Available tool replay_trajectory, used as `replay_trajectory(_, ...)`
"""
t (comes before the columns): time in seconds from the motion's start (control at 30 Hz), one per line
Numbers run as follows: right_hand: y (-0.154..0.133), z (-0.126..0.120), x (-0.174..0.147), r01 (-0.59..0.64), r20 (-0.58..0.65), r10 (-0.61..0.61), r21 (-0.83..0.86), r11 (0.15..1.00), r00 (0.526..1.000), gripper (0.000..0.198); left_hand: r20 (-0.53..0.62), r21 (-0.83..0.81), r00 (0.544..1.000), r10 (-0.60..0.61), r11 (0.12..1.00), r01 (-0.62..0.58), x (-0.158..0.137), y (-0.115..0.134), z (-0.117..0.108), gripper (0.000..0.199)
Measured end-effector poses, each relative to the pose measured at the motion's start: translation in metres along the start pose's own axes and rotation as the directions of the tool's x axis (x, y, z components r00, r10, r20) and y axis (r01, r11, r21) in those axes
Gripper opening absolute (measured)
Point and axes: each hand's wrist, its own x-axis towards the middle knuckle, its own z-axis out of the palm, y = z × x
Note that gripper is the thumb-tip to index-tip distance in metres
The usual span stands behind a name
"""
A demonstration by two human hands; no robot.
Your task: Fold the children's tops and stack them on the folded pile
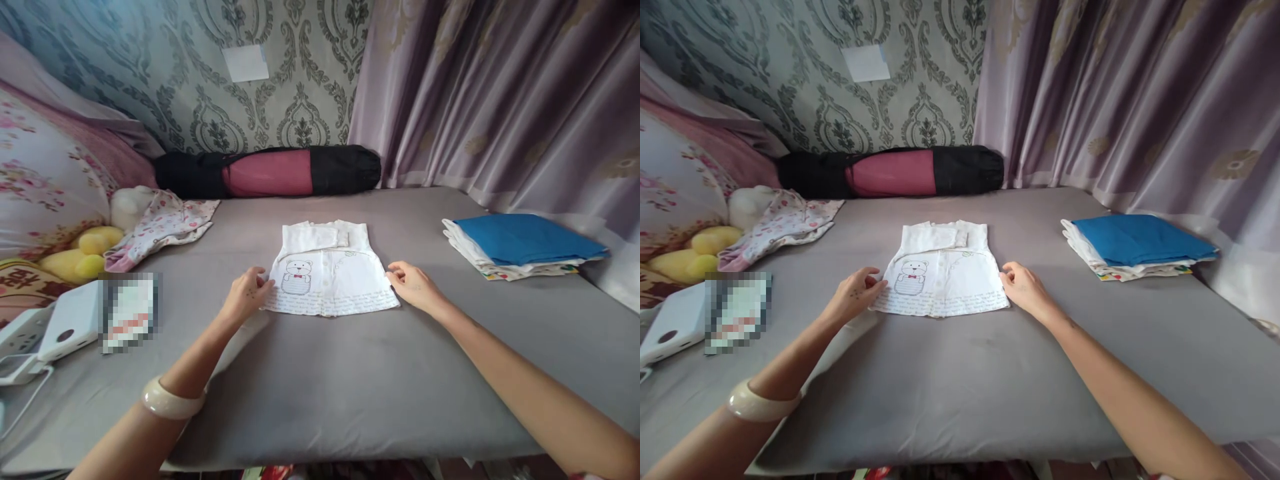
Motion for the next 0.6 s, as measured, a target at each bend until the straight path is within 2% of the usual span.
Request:
replay_trajectory(0.17,-0.004,0.000,-0.015,0.037,0.091,-0.040,0.036,0.999,0.995,0.036,0.078,-0.094,0.996,-0.044,0.994,0.051,-0.009,0.011,-0.003,0.046)
replay_trajectory(0.27,-0.003,-0.004,-0.024,0.063,0.143,-0.076,0.096,0.993,0.987,0.042,0.212,-0.276,0.977,-0.007,0.959,0.067,-0.016,0.010,-0.005,0.062)
replay_trajectory(0.33,-0.002,-0.008,-0.030,0.066,0.206,-0.106,0.194,0.979,0.973,0.045,0.264,-0.379,0.964,0.040,0.923,0.066,-0.021,0.009,-0.008,0.066)
replay_trajectory(0.47,0.002,-0.017,-0.037,0.006,0.332,-0.136,0.363,0.932,0.934,0.043,0.343,-0.465,0.934,0.105,0.882,0.071,-0.027,0.008,-0.012,0.049)
replay_trajectory(0.6,0.010,-0.021,-0.039,0.046,0.397,-0.204,0.373,0.927,0.895,0.044,0.388,-0.502,0.904,0.181,0.864,0.042,-0.031,0.007,-0.015,0.046)
